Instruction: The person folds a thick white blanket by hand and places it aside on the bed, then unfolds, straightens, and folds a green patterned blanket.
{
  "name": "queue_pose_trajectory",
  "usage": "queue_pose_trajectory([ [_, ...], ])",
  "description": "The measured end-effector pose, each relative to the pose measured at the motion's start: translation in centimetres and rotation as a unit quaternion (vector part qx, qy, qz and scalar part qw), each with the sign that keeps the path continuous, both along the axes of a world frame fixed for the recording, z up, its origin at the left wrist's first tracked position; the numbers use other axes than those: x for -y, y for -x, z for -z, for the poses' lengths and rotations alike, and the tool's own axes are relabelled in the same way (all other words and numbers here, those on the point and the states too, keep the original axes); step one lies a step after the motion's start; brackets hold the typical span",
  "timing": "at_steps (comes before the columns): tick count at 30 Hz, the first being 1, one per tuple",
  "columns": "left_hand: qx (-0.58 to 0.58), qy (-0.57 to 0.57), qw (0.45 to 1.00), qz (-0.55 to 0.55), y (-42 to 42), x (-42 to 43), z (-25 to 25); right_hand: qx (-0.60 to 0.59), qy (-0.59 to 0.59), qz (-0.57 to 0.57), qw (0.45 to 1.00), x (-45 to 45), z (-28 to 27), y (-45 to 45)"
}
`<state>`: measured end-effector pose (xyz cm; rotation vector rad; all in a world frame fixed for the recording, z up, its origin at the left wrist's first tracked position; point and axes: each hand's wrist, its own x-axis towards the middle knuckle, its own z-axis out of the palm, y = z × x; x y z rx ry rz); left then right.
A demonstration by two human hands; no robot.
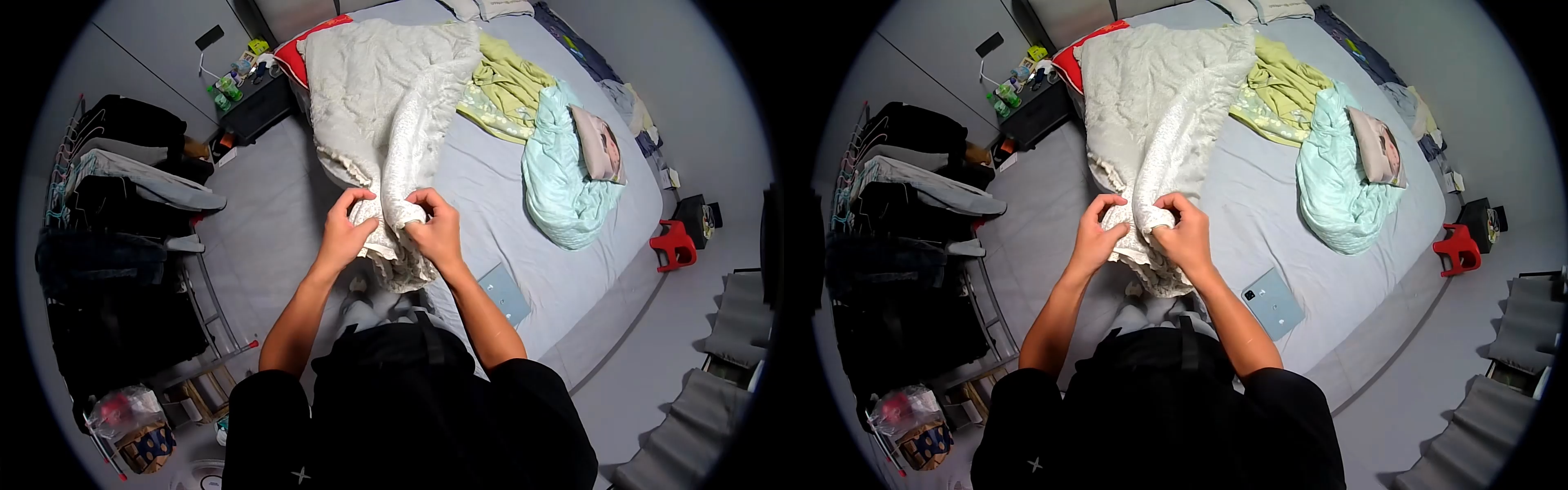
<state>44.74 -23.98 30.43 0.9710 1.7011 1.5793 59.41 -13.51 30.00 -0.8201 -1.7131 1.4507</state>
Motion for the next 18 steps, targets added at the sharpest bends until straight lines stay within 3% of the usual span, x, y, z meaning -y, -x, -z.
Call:
queue_pose_trajectory([
  [3, -0.015, 0.001, 0.999, -0.035, 0.4, 0.4, 0.5, 0.072, -0.072, 0.01, 0.995, -0.2, -0.7, -0.1],
  [6, 0.177, -0.001, 0.983, -0.049, 0.3, -0.5, 1.4, 0.065, -0.124, -0.013, 0.99, 2.2, -1.3, 1.5],
  [8, 0.196, 0.013, 0.979, -0.061, 0.6, -0.9, 2.0, 0.077, -0.014, -0.077, 0.994, 2.5, -1.8, 1.2],
  [11, 0.209, 0.074, 0.973, -0.072, 1.1, -0.7, 1.6, -0.102, 0.056, -0.179, 0.977, 2.2, 3.3, 1.3],
  [14, 0.25, 0.091, 0.963, -0.03, 1.9, -0.5, 2.3, -0.104, 0.204, -0.244, 0.942, 1.9, 2.4, 0.5],
  [15, 0.248, 0.093, 0.964, -0.04, 2.0, -0.7, 2.0, -0.103, 0.239, -0.248, 0.933, 1.2, 2.0, 0.1],
  [18, 0.274, 0.055, 0.959, -0.056, 3.0, -0.8, 2.5, -0.238, 0.416, -0.104, 0.872, -1.9, 3.5, -1.5],
])
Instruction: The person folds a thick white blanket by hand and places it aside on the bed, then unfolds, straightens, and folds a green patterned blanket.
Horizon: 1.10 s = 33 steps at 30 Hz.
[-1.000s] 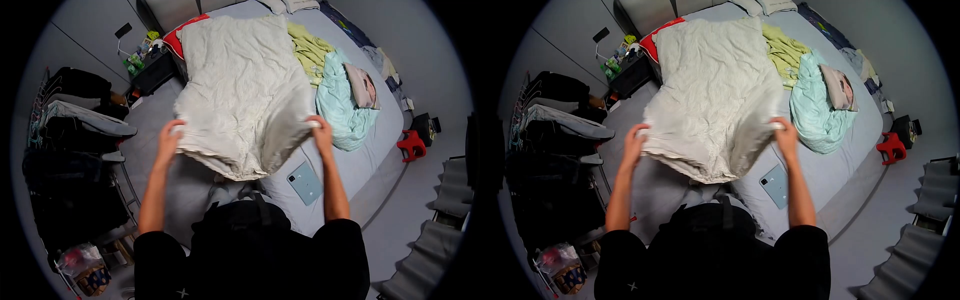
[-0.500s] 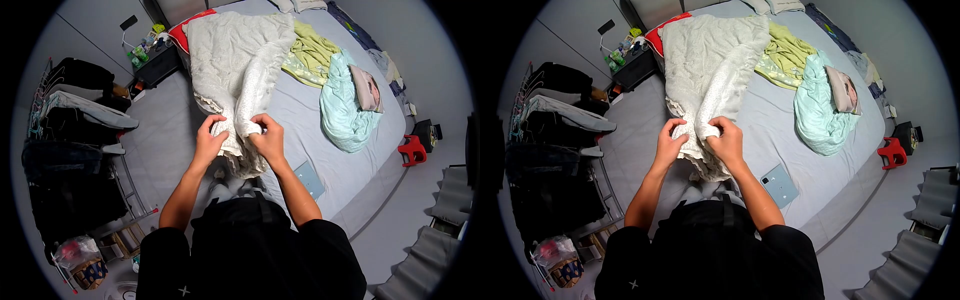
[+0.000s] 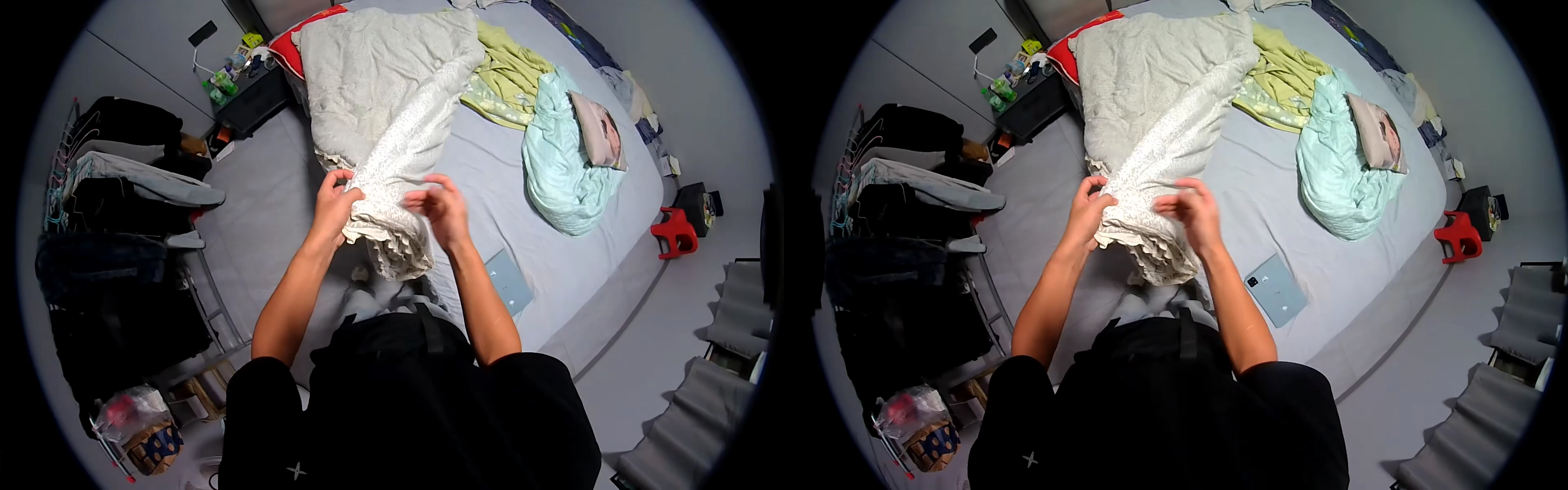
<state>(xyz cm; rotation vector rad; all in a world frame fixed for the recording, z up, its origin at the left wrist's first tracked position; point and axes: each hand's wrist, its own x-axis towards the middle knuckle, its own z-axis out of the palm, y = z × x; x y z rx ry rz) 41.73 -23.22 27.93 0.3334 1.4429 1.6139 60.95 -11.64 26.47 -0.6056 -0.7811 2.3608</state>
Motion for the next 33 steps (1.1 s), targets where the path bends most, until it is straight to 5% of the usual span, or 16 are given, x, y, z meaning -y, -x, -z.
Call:
queue_pose_trajectory([
  [2, 0.033, -0.016, 0.999, -0.02, 0.6, -0.2, -2.1, 0.192, -0.089, 0.152, 0.966, -1.7, 6.0, -1.0],
  [4, 0.074, -0.05, 0.995, -0.051, 0.7, -0.5, -4.5, 0.382, -0.2, 0.225, 0.874, -2.2, 16.2, -2.3],
  [6, 0.09, -0.073, 0.991, -0.061, 1.5, -0.4, -6.7, 0.364, 0.046, 0.02, 0.93, -1.0, 25.5, -3.5],
  [7, 0.095, -0.083, 0.989, -0.072, 1.9, -0.5, -7.5, 0.187, 0.184, -0.01, 0.965, 1.5, 20.4, -2.6],
  [8, 0.101, -0.094, 0.987, -0.083, 2.4, -0.6, -8.2, 0.044, 0.333, -0.057, 0.94, 4.1, 14.0, -1.4],
  [11, 0.099, -0.101, 0.986, -0.093, 3.7, -0.5, -9.4, -0.077, 0.399, -0.039, 0.913, 8.0, 14.7, 0.8],
  [20, 0.075, -0.099, 0.986, -0.113, 10.4, -0.6, -7.1, -0.176, 0.367, 0.045, 0.912, 7.2, 16.6, 0.3],
  [23, 0.049, -0.048, 0.994, -0.09, 11.1, -0.4, -6.9, -0.056, 0.364, 0.056, 0.928, 2.0, 19.4, -2.8],
  [25, 0.074, -0.022, 0.994, -0.076, 13.7, -0.5, -2.2, -0.035, 0.312, 0.069, 0.947, -3.4, 18.7, -4.5],
  [27, 0.073, 0.058, 0.992, -0.08, 15.6, -2.3, 0.4, -0.102, 0.266, 0.021, 0.958, -11.5, 13.0, -2.7],
  [29, 0.051, 0.019, 0.994, -0.099, 17.2, -6.7, -1.7, -0.057, 0.204, -0.005, 0.977, -19.9, 1.4, 2.0],
  [30, 0.037, -0.003, 0.993, -0.108, 18.3, -9.0, -3.2, -0.016, 0.063, 0.026, 0.998, -23.7, -3.6, 4.7],
  [31, 0.067, -0.105, 0.987, -0.099, 19.3, -10.7, -6.4, -0.103, -0.009, -0.023, 0.994, -27.0, -8.0, 6.5],
  [33, 0.037, -0.259, 0.961, -0.093, 18.4, -10.7, -12.7, 0.008, -0.091, 0.185, 0.978, -26.8, -16.7, 8.2],
])
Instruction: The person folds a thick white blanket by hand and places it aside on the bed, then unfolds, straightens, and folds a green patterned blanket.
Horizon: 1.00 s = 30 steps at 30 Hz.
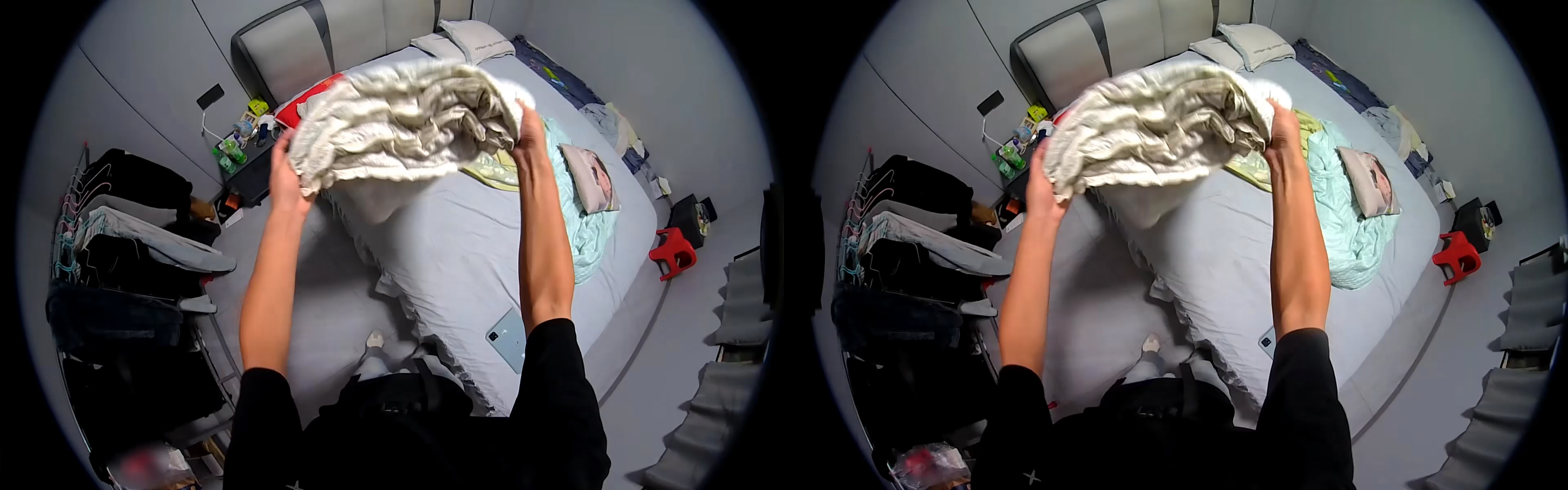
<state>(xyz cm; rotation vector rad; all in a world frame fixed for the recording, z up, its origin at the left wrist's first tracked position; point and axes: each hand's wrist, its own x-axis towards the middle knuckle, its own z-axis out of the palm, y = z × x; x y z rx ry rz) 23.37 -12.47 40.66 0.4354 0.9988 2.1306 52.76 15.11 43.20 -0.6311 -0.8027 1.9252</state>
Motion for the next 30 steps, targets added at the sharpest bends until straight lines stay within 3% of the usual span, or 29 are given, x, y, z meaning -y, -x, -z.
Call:
queue_pose_trajectory([
  [2, -0.104, -0.046, 0.992, -0.056, -3.1, 1.7, -3.1, 0.024, -0.131, -0.004, 0.991, 1.4, -1.7, -2.4],
  [3, -0.039, -0.056, 0.997, -0.048, -4.7, 2.3, -2.1, 0.046, -0.184, 0.008, 0.982, 3.6, -1.9, -4.0],
  [4, 0.027, -0.064, 0.997, -0.038, -6.1, 3.0, -0.4, 0.087, -0.165, 0.0, 0.982, 4.3, 0.2, -5.8],
  [5, 0.182, -0.037, 0.977, 0.105, -7.0, 3.5, 2.7, 0.131, -0.144, -0.009, 0.981, 4.4, 3.8, -8.2],
  [6, 0.2, 0.038, 0.973, 0.108, -9.1, 4.3, 10.2, 0.208, -0.091, 0.007, 0.974, 4.3, 8.6, -10.4],
  [7, 0.221, 0.109, 0.963, 0.112, -11.3, 5.1, 17.5, 0.214, 0.041, -0.034, 0.975, 4.3, 15.0, -13.9],
  [8, 0.296, 0.133, 0.927, 0.188, -13.2, 6.7, 26.2, 0.255, 0.12, -0.05, 0.958, 6.8, 18.9, -16.6],
  [9, 0.366, 0.161, 0.879, 0.258, -15.2, 8.2, 34.6, 0.295, 0.257, -0.071, 0.918, 7.0, 27.3, -20.6],
  [10, 0.352, 0.258, 0.855, 0.28, -17.3, 9.8, 38.2, 0.482, 0.254, -0.083, 0.834, 7.7, 35.7, -25.7],
  [11, 0.344, 0.346, 0.818, 0.303, -19.4, 11.4, 41.6, 0.505, 0.312, -0.061, 0.802, 11.2, 36.1, -26.3],
  [13, 0.365, 0.427, 0.747, 0.356, -23.0, 12.2, 36.8, 0.61, 0.319, -0.029, 0.725, 16.3, 33.9, -25.5],
  [15, 0.262, 0.489, 0.763, 0.332, -25.5, 13.6, 37.3, 0.622, 0.292, -0.01, 0.727, 19.0, 36.1, -26.3],
  [16, 0.236, 0.525, 0.76, 0.303, -25.7, 15.4, 44.4, 0.617, 0.287, 0.021, 0.732, 19.4, 40.1, -27.7],
  [19, 0.274, 0.504, 0.758, 0.311, -25.0, 15.5, 42.6, 0.576, 0.248, 0.014, 0.779, 19.6, 41.9, -30.4],
  [20, 0.286, 0.49, 0.761, 0.314, -24.7, 15.1, 42.0, 0.606, 0.213, 0.029, 0.766, 19.2, 41.5, -30.4],
  [22, 0.193, 0.43, 0.83, 0.298, -25.5, 12.5, 34.5, 0.562, 0.203, 0.032, 0.801, 17.2, 37.4, -28.8],
  [23, 0.145, 0.397, 0.859, 0.289, -25.8, 10.6, 31.5, 0.607, 0.107, 0.029, 0.787, 14.7, 37.2, -28.9],
  [24, 0.081, 0.349, 0.895, 0.266, -25.9, 8.5, 31.1, 0.596, 0.024, 0.06, 0.801, 12.7, 32.9, -27.5],
  [25, 0.016, 0.298, 0.923, 0.243, -25.9, 6.3, 30.5, 0.625, -0.15, 0.085, 0.761, 9.3, 30.9, -27.2],
  [26, -0.019, 0.239, 0.946, 0.217, -26.1, 3.4, 26.4, 0.658, -0.121, 0.025, 0.743, 7.1, 23.6, -25.5],
  [28, -0.03, 0.137, 0.974, 0.176, -27.4, -0.3, 15.8, 0.625, -0.235, 0.046, 0.743, 4.6, 12.4, -23.9],
  [30, 0.026, 0.085, 0.984, 0.153, -31.0, -0.9, 9.1, 0.6, -0.328, 0.063, 0.727, 0.7, 7.4, -26.4],
])
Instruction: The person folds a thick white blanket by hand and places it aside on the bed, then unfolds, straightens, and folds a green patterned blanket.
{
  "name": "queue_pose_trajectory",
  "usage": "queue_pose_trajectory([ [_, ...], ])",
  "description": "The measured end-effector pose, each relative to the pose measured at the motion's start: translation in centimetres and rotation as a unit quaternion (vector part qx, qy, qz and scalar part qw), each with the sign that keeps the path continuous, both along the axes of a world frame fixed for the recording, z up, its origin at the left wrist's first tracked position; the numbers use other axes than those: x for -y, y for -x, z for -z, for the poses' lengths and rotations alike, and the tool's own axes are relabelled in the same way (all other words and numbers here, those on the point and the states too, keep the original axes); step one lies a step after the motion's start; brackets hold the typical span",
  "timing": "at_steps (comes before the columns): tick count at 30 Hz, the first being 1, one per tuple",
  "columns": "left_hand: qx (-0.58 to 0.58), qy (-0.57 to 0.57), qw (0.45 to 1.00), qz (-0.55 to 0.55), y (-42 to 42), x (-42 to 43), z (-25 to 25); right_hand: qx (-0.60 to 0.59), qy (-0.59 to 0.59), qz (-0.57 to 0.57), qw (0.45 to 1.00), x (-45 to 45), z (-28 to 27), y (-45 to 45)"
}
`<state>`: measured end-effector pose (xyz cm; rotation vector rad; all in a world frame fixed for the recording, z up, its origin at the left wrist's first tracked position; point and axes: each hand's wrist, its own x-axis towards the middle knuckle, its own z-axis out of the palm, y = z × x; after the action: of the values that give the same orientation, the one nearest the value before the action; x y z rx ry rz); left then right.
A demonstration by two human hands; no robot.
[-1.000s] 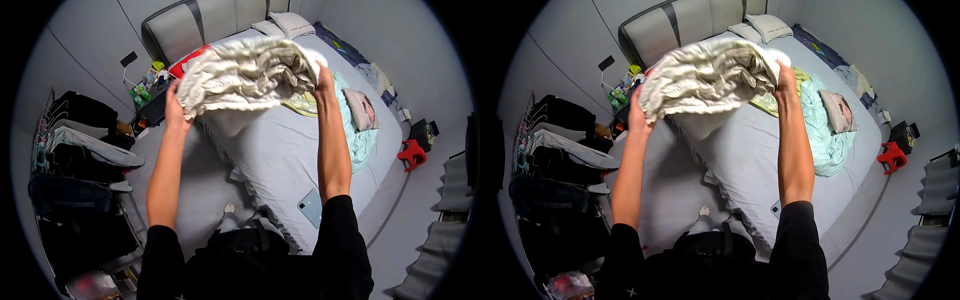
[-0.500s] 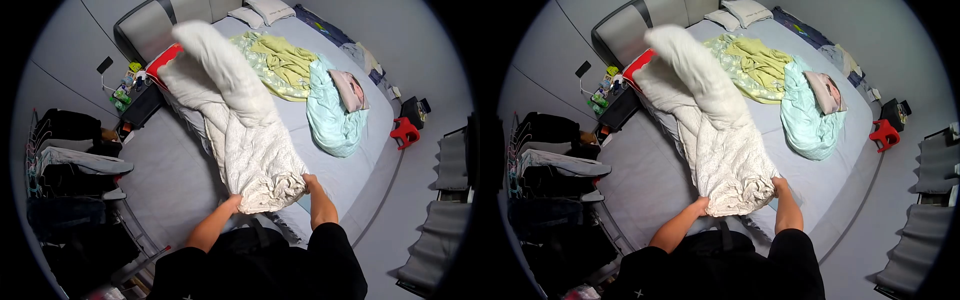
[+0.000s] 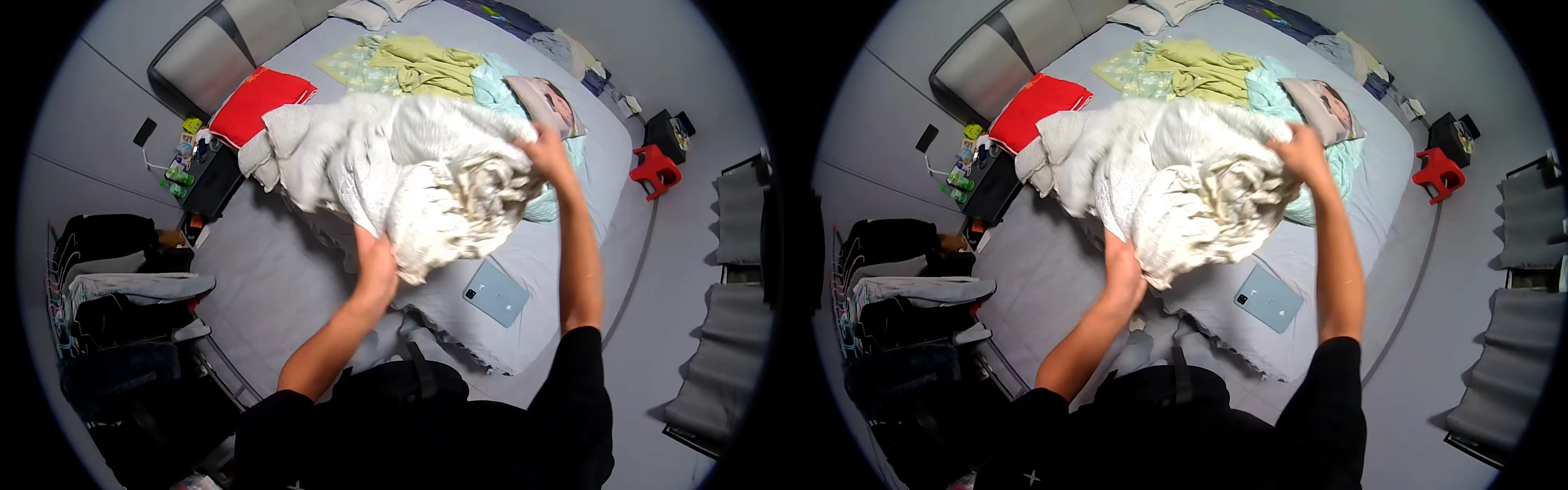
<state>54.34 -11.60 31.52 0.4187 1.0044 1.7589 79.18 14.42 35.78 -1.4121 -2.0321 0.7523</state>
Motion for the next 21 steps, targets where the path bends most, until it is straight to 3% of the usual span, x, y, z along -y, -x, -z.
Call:
queue_pose_trajectory([
  [1, 0.03, -0.006, 0.999, -0.01, -3.0, 0.3, -1.9, -0.007, -0.019, -0.02, 1.0, -1.5, -1.6, -2.0],
  [3, -0.001, 0.079, 0.994, 0.073, -9.2, 1.6, -2.6, 0.034, 0.024, 0.02, 0.999, -0.9, -7.1, -5.3],
  [5, -0.107, 0.122, 0.962, 0.22, -15.8, 1.7, 2.1, 0.016, 0.114, 0.047, 0.992, -1.8, -7.6, -11.5],
  [7, -0.202, 0.164, 0.895, 0.362, -20.7, 2.7, 6.6, 0.024, 0.174, 0.128, 0.976, -3.1, -4.6, -19.4],
  [8, -0.121, 0.23, 0.836, 0.484, -21.1, 2.0, 4.8, 0.096, 0.143, 0.139, 0.975, -4.9, 0.0, -25.7],
  [9, -0.04, 0.288, 0.754, 0.589, -21.2, 0.8, 2.9, 0.261, 0.071, 0.219, 0.937, -3.1, 1.5, -27.4],
  [10, -0.098, 0.276, 0.714, 0.636, -21.5, 0.8, 3.9, 0.366, 0.063, 0.298, 0.879, -0.3, 1.8, -26.9],
  [12, -0.096, 0.266, 0.717, 0.637, -20.8, 1.4, 8.0, 0.396, 0.078, 0.358, 0.842, 3.0, 5.3, -27.1],
  [14, -0.071, 0.272, 0.736, 0.616, -18.3, 2.2, 11.2, 0.347, 0.049, 0.311, 0.883, 4.8, 14.3, -29.5],
  [15, -0.05, 0.279, 0.751, 0.597, -16.2, 2.5, 12.3, 0.323, 0.15, 0.286, 0.89, 6.2, 16.6, -28.2],
  [18, -0.068, 0.367, 0.791, 0.485, -8.7, 2.6, 15.1, 0.273, 0.257, 0.12, 0.919, 11.5, 27.9, -25.1],
  [21, -0.098, 0.433, 0.817, 0.369, -0.3, 3.1, 18.7, 0.191, 0.335, -0.019, 0.922, 16.9, 34.8, -18.5],
])
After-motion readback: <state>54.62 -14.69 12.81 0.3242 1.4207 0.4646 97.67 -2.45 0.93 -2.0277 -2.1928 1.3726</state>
